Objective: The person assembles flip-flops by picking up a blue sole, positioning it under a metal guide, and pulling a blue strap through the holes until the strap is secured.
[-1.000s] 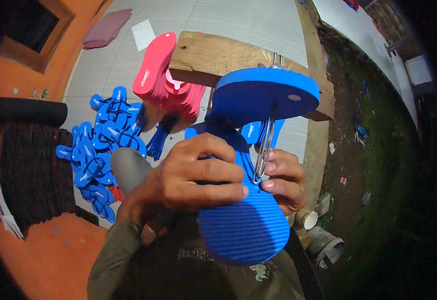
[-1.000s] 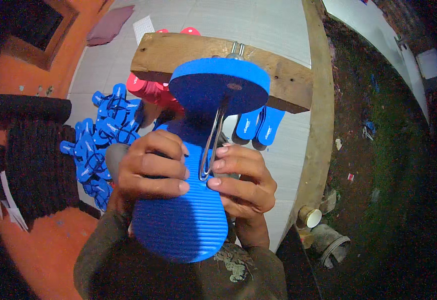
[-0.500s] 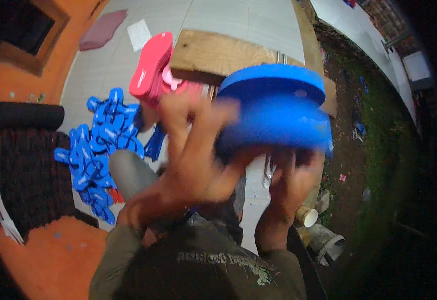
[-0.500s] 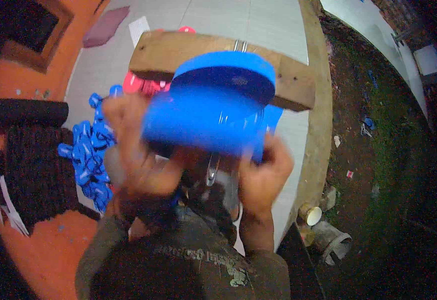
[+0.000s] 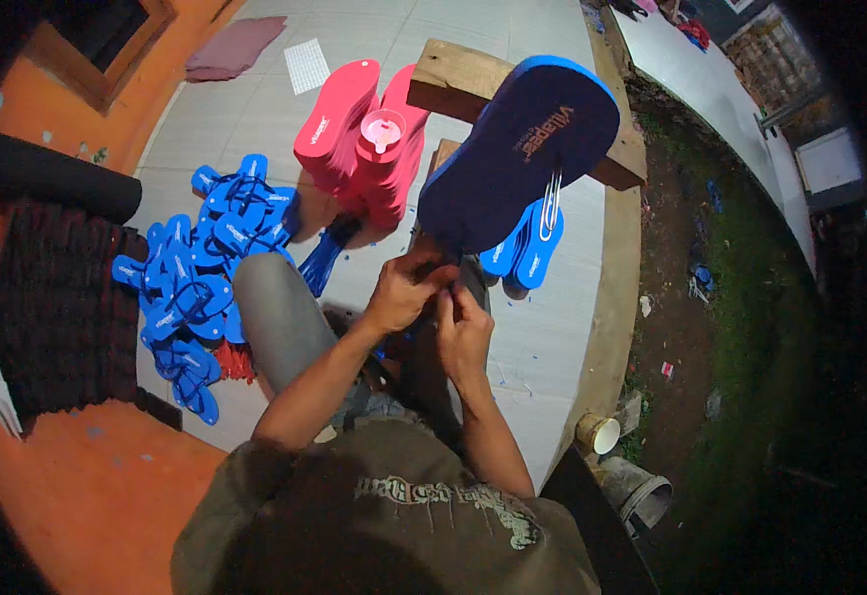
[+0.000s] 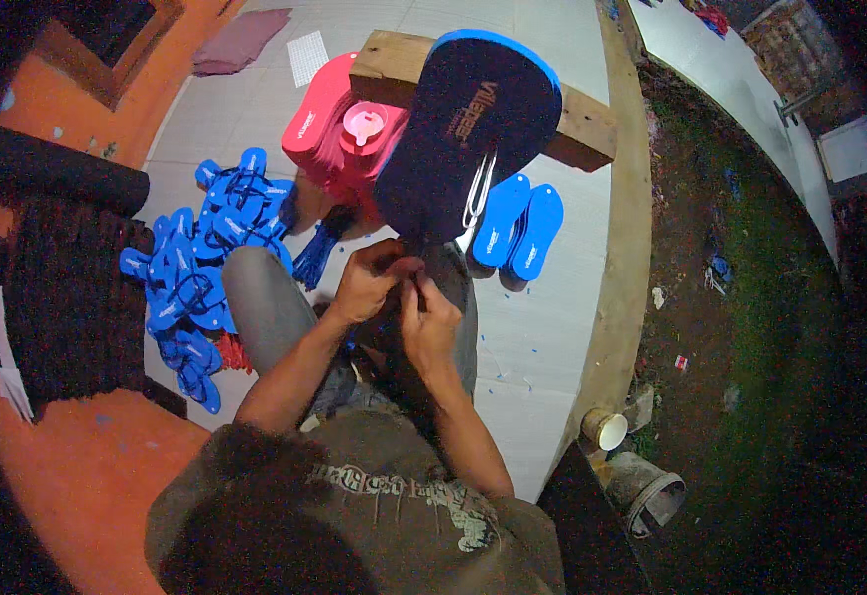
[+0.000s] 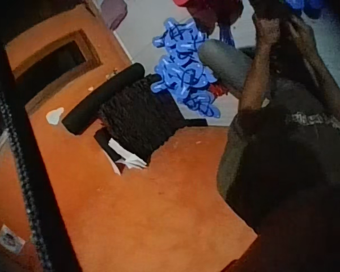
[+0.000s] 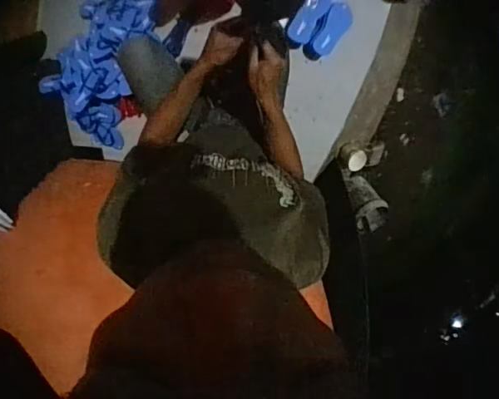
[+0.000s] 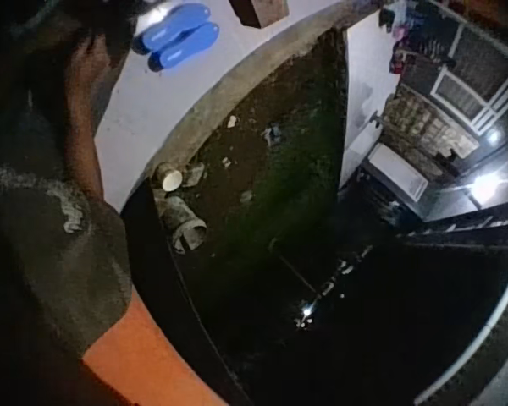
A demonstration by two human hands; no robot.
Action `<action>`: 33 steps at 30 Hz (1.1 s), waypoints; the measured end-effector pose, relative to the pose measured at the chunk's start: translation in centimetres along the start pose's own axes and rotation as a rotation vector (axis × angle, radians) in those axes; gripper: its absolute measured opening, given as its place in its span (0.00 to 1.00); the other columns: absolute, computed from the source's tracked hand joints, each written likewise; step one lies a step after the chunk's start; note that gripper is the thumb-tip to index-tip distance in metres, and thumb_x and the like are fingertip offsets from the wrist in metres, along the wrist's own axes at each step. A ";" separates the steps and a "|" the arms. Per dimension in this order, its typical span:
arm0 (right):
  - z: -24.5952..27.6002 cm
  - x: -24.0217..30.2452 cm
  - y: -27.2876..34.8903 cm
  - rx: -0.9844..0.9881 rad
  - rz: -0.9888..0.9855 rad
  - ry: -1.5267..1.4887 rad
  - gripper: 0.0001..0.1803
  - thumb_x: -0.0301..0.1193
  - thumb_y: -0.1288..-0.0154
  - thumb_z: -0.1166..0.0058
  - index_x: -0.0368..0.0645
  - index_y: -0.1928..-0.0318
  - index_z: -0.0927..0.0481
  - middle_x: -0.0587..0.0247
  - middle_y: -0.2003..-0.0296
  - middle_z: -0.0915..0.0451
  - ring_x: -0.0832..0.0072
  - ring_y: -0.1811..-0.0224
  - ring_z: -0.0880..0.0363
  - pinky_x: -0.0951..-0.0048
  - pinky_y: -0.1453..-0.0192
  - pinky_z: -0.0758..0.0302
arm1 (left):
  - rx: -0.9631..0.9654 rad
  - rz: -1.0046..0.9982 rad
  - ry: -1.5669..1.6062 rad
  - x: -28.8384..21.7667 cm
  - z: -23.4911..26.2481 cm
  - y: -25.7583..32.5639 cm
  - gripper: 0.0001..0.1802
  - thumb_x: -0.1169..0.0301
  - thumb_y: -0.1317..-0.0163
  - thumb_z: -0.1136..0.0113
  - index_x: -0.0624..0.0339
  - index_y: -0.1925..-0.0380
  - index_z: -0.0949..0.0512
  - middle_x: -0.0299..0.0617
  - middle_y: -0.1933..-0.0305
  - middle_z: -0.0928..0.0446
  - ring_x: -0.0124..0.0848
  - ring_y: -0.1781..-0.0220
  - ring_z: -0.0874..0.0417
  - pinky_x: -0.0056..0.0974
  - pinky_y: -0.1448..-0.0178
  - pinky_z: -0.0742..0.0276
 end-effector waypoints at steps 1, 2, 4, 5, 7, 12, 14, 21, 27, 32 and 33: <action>0.1 -1.0 1.0 -0.030 0.098 0.065 0.11 0.29 0.40 0.51 0.35 0.61 0.24 0.59 0.76 0.25 0.75 0.74 0.27 0.75 0.69 0.31 | 0.014 0.059 -0.001 -0.4 -0.1 0.7 0.11 0.70 0.43 0.45 0.66 0.65 0.26 0.40 0.74 0.25 0.25 0.72 0.27 0.29 0.65 0.31; 0.5 -1.7 2.2 -0.061 0.195 0.131 0.11 0.30 0.38 0.52 0.34 0.60 0.24 0.64 0.79 0.26 0.80 0.77 0.29 0.78 0.71 0.32 | 0.029 0.118 -0.002 -0.5 -0.2 1.5 0.11 0.70 0.43 0.46 0.66 0.64 0.26 0.40 0.75 0.25 0.25 0.73 0.27 0.29 0.66 0.31; 2.2 -1.6 4.6 0.036 0.040 0.040 0.11 0.29 0.39 0.53 0.35 0.58 0.25 0.65 0.79 0.27 0.81 0.77 0.30 0.79 0.71 0.32 | 0.248 0.233 0.128 1.0 0.3 4.1 0.14 0.69 0.42 0.47 0.67 0.59 0.28 0.40 0.77 0.26 0.25 0.75 0.27 0.29 0.68 0.31; 3.3 -1.5 5.5 0.086 -0.035 -0.006 0.11 0.28 0.39 0.53 0.36 0.57 0.25 0.66 0.79 0.28 0.82 0.78 0.30 0.80 0.72 0.32 | 0.355 0.289 0.193 1.7 0.9 5.5 0.16 0.68 0.42 0.47 0.67 0.57 0.30 0.40 0.78 0.27 0.25 0.76 0.28 0.29 0.69 0.31; 5.9 -2.0 7.5 0.065 -0.210 -0.163 0.10 0.28 0.40 0.52 0.36 0.59 0.25 0.64 0.75 0.26 0.78 0.75 0.27 0.78 0.70 0.30 | 0.281 0.444 0.504 1.3 3.9 7.5 0.18 0.69 0.41 0.48 0.65 0.53 0.34 0.39 0.78 0.28 0.26 0.77 0.27 0.30 0.70 0.30; 10.2 -2.3 6.3 -0.293 -0.194 -0.497 0.06 0.27 0.41 0.50 0.38 0.65 0.30 0.66 0.71 0.29 0.82 0.74 0.30 0.80 0.69 0.31 | -0.049 0.346 1.163 -3.6 7.8 6.5 0.17 0.72 0.42 0.49 0.64 0.53 0.36 0.38 0.79 0.31 0.30 0.78 0.28 0.31 0.69 0.30; 9.9 -3.6 3.8 -0.287 -0.109 -0.969 0.07 0.28 0.39 0.51 0.39 0.63 0.30 0.65 0.67 0.28 0.79 0.67 0.28 0.75 0.62 0.29 | -0.063 0.116 1.127 -4.1 8.1 4.2 0.13 0.69 0.41 0.48 0.63 0.58 0.33 0.38 0.80 0.31 0.29 0.77 0.28 0.32 0.67 0.30; 9.3 -2.4 -3.3 -0.062 -0.136 -1.636 0.14 0.36 0.35 0.56 0.38 0.57 0.29 0.61 0.64 0.26 0.73 0.57 0.28 0.67 0.47 0.31 | -0.364 -0.146 0.037 -9.0 9.0 -4.7 0.17 0.60 0.38 0.50 0.64 0.69 0.24 0.38 0.71 0.26 0.24 0.69 0.26 0.31 0.62 0.31; 8.3 5.4 -5.9 -0.280 0.021 -0.491 0.14 0.33 0.36 0.55 0.33 0.66 0.24 0.61 0.72 0.24 0.75 0.83 0.30 0.71 0.78 0.32 | -0.339 -0.607 0.089 -15.6 3.3 -8.1 0.17 0.60 0.40 0.48 0.64 0.65 0.23 0.44 0.66 0.24 0.33 0.66 0.24 0.33 0.60 0.30; 8.0 7.1 -9.5 -0.119 0.287 -0.134 0.13 0.31 0.35 0.58 0.34 0.71 0.25 0.65 0.77 0.25 0.79 0.80 0.30 0.75 0.77 0.37 | -0.415 -0.780 -0.225 -18.4 1.8 -8.5 0.17 0.59 0.45 0.43 0.64 0.68 0.23 0.47 0.71 0.26 0.40 0.69 0.25 0.37 0.64 0.30; 8.1 7.2 -9.1 -0.099 0.241 -0.293 0.14 0.31 0.34 0.58 0.34 0.71 0.26 0.65 0.77 0.25 0.79 0.80 0.30 0.76 0.76 0.36 | -0.380 -0.755 -0.184 -18.3 1.7 -8.9 0.18 0.57 0.46 0.43 0.64 0.70 0.23 0.46 0.72 0.26 0.39 0.70 0.25 0.37 0.64 0.30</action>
Point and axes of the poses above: each hand's wrist, its own y-axis away from the middle knuckle, its own z-axis out of the back of the hand, x = y × z, the point moved 5 cm from there along -y, towards the middle knuckle
